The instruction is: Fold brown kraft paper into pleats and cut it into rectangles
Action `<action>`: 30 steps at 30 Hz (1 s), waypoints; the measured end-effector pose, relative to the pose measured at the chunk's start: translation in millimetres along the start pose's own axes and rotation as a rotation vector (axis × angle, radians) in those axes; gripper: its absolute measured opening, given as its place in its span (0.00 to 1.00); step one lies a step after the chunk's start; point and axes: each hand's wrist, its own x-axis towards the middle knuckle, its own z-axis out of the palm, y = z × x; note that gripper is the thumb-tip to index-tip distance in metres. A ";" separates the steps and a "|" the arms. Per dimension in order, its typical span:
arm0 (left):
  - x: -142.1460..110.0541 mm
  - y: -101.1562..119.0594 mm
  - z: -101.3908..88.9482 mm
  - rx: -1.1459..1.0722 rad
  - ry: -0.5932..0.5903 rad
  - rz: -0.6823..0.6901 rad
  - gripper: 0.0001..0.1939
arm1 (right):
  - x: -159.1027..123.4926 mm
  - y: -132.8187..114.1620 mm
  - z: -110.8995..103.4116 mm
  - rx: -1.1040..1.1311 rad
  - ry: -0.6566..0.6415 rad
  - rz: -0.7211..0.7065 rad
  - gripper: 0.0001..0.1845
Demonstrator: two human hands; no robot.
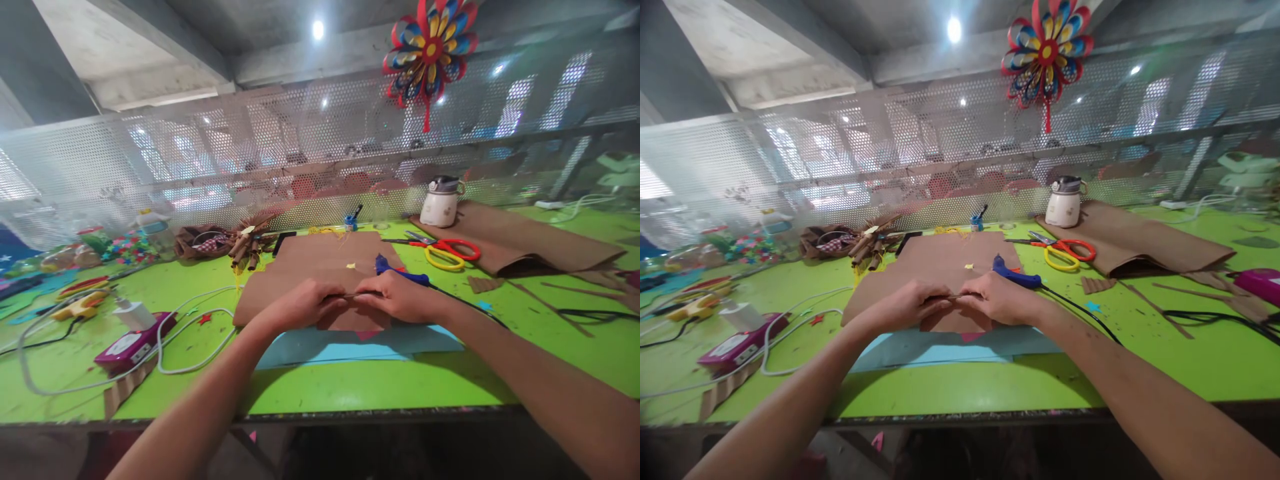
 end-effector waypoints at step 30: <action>-9.6 -17.3 -11.8 -0.503 -0.082 -0.167 0.18 | -5.8 8.2 -15.9 0.349 -0.127 0.166 0.21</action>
